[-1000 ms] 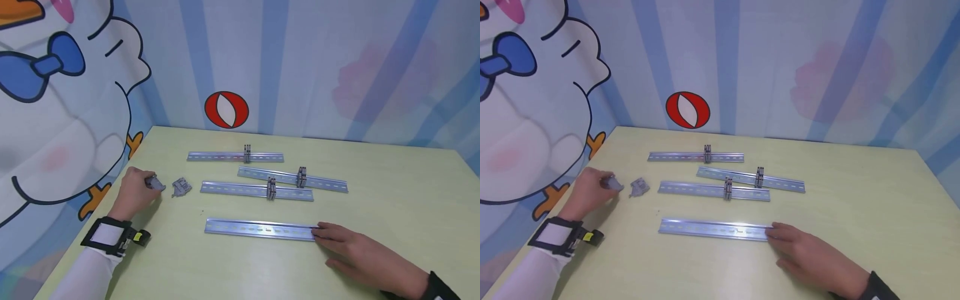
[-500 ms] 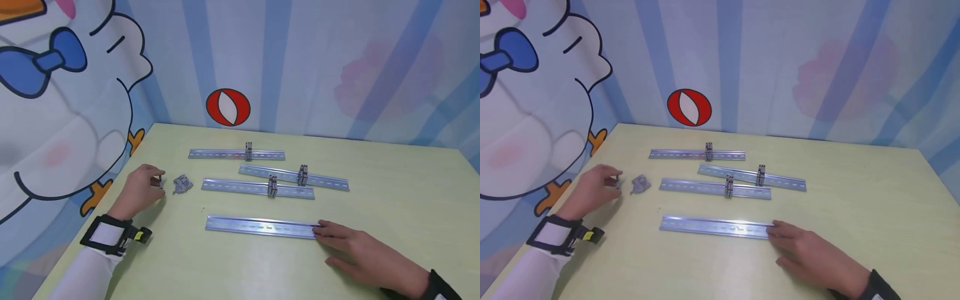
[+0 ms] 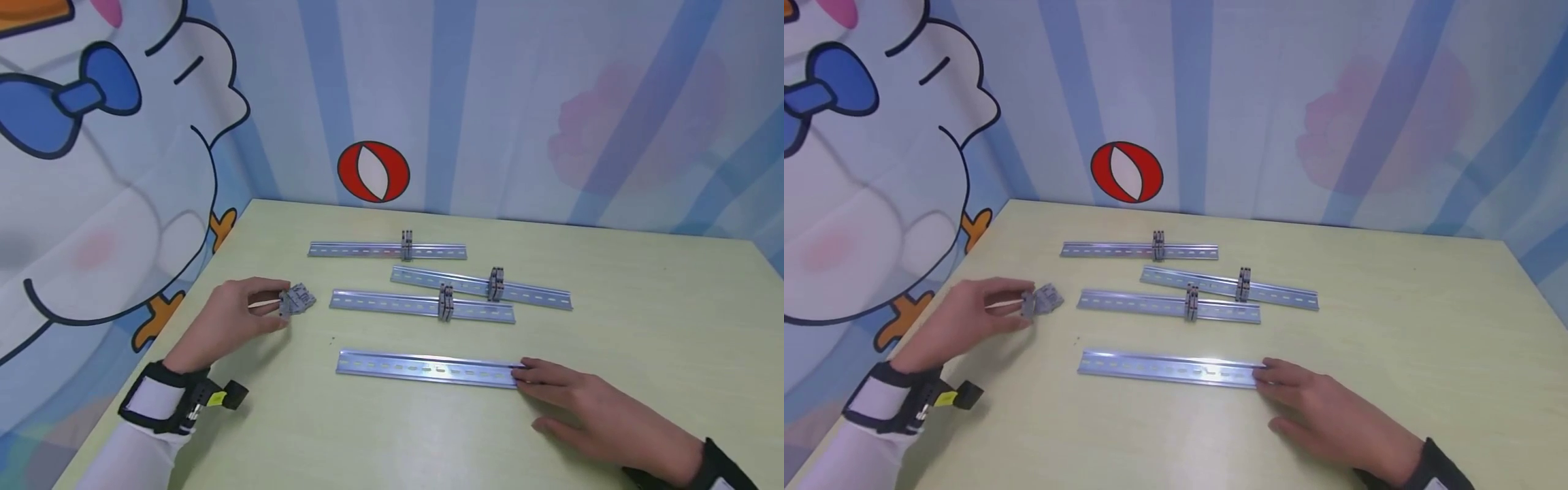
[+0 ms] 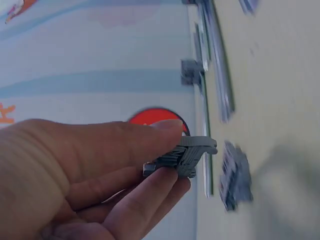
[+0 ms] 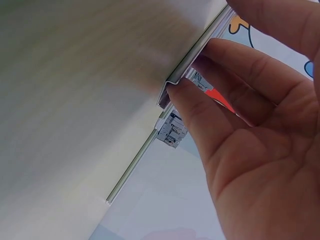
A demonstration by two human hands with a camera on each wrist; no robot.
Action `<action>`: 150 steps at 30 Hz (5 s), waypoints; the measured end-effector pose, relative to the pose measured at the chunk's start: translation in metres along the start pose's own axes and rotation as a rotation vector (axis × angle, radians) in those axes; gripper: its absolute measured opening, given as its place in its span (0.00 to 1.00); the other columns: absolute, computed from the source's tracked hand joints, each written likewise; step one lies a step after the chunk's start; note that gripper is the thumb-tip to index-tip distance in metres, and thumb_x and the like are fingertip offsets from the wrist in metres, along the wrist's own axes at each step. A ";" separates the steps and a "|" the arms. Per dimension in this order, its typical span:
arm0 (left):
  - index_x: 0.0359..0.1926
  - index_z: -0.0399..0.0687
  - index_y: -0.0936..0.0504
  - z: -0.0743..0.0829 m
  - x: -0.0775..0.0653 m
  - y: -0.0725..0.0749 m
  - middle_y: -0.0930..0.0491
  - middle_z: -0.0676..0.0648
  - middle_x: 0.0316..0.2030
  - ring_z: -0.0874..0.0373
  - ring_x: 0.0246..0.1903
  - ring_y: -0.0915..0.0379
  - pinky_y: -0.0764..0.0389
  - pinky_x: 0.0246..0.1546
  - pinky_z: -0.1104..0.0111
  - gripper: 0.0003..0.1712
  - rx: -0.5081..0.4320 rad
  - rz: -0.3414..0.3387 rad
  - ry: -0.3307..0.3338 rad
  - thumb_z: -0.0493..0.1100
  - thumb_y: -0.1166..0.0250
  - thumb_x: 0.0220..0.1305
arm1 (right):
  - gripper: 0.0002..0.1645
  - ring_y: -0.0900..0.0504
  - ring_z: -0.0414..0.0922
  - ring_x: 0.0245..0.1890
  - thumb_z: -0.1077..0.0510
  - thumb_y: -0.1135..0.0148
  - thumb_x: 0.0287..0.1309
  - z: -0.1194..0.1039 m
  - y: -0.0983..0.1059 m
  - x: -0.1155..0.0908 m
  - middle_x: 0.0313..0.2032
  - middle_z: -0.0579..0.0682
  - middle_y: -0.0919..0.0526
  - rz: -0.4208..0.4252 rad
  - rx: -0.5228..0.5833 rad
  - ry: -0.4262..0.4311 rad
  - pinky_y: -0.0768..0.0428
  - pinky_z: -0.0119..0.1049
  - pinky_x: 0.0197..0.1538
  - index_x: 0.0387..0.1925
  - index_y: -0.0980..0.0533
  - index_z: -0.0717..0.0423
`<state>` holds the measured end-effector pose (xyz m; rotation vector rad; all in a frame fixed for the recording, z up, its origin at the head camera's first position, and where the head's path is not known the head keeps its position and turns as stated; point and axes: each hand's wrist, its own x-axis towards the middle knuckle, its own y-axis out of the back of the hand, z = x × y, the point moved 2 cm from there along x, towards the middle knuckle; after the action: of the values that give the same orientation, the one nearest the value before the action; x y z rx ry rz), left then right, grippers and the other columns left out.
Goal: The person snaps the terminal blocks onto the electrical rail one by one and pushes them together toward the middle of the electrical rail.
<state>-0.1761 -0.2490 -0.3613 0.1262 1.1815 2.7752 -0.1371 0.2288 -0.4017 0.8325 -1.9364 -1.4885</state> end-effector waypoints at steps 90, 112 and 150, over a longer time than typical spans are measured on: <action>0.32 0.39 0.21 0.078 0.016 -0.130 0.14 0.44 0.30 0.51 0.32 0.15 0.16 0.36 0.64 0.11 -0.513 -0.350 0.071 0.40 0.27 0.56 | 0.30 0.24 0.37 0.47 0.58 0.26 0.48 -0.003 0.004 -0.001 0.57 0.47 0.20 0.130 -0.114 0.152 0.19 0.33 0.42 0.55 0.21 0.57; 0.27 0.43 0.17 0.118 0.029 -0.176 0.15 0.50 0.28 0.59 0.27 0.16 0.18 0.31 0.69 0.06 -0.493 -0.272 -0.056 0.38 0.27 0.55 | 0.28 0.24 0.38 0.47 0.58 0.26 0.48 -0.002 0.002 0.002 0.56 0.48 0.19 0.127 -0.101 0.154 0.19 0.35 0.42 0.54 0.20 0.58; 0.37 0.52 0.16 0.135 0.045 -0.055 0.18 0.54 0.33 0.58 0.34 0.22 0.21 0.30 0.67 0.09 0.124 0.040 -0.138 0.48 0.28 0.58 | 0.28 0.24 0.36 0.48 0.56 0.27 0.49 0.002 0.000 0.002 0.56 0.44 0.19 0.153 -0.073 0.129 0.18 0.35 0.42 0.54 0.20 0.55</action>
<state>-0.1992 -0.1086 -0.3066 0.3504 1.3282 2.6761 -0.1396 0.2281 -0.4018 0.7134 -1.7978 -1.3727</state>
